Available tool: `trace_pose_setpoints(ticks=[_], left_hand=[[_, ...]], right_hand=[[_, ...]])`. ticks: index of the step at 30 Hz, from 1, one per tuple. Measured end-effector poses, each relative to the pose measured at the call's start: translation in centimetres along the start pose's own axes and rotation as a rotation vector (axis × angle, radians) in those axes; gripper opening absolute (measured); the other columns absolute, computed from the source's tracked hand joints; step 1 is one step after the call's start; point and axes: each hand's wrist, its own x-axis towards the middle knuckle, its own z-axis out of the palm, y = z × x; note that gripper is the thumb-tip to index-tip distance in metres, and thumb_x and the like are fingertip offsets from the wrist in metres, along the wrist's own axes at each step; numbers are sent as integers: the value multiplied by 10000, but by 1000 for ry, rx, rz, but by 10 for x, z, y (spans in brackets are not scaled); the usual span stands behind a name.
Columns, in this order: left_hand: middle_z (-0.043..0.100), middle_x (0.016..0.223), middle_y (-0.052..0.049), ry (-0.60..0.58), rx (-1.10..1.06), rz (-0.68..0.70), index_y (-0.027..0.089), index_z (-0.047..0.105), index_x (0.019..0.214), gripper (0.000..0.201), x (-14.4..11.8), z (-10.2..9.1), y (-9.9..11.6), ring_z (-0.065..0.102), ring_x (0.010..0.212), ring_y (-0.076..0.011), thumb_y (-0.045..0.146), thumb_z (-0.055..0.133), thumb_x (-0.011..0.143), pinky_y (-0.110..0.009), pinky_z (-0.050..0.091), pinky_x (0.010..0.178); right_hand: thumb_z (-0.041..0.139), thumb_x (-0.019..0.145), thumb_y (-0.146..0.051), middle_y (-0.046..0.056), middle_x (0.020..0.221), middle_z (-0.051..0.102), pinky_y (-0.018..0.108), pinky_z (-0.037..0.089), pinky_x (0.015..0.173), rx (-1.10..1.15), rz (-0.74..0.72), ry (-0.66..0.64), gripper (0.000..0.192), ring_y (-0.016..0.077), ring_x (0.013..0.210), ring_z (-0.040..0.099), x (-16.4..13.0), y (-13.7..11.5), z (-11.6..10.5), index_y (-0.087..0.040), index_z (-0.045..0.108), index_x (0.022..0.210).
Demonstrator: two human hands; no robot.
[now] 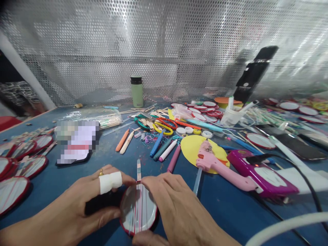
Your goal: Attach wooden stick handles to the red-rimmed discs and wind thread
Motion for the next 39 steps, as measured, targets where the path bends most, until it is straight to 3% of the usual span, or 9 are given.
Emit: trace_pose_setpoints(ticks=[4,12,18,27,34,39], left_hand=[[665,1140,0,2,0,0,311,592,1267,440,1,0,-1,607,1056,-199,179,639,850,-326,475,950],[670,1139,6,20,6,-4,320,594,1270,448,0,1,-1,605,1072,-199,181,648,847,-336,460,977],[669,1139,2,15,4,-9,315,598,1253,426,-1,2,-1,604,1069,-199,185,645,851,-332,458,967],[663,1120,6,-2,7,-23,310,600,1220,393,1,1,1,595,1062,-198,176,631,852,-331,456,961],[657,1145,-11,-4,0,-20,299,591,1246,412,0,1,0,589,1069,-201,173,624,855,-340,461,968],[664,1143,-28,-4,2,-11,293,608,1246,417,1,0,0,594,1060,-218,167,617,849,-365,469,969]], right_hand=[[768,775,-405,49,1152,721,375,593,822,99,-6,-124,548,281,1019,693,-1,-1,1,-288,576,1275],[822,735,-351,45,1168,716,330,580,860,92,-1,-141,616,253,1023,688,2,-4,0,-267,555,1284],[805,752,-367,49,1176,712,385,584,859,142,15,-132,606,285,1046,685,3,-2,0,-284,545,1293],[745,783,-357,8,1152,722,396,604,785,64,-3,-174,588,298,986,703,6,-5,-5,-397,535,1331],[742,791,-432,28,1163,720,347,599,801,38,-6,-124,540,259,1000,696,3,-5,-1,-318,568,1289],[778,767,-414,38,1153,719,356,593,826,86,11,-166,562,256,997,696,6,-4,-1,-282,577,1275]])
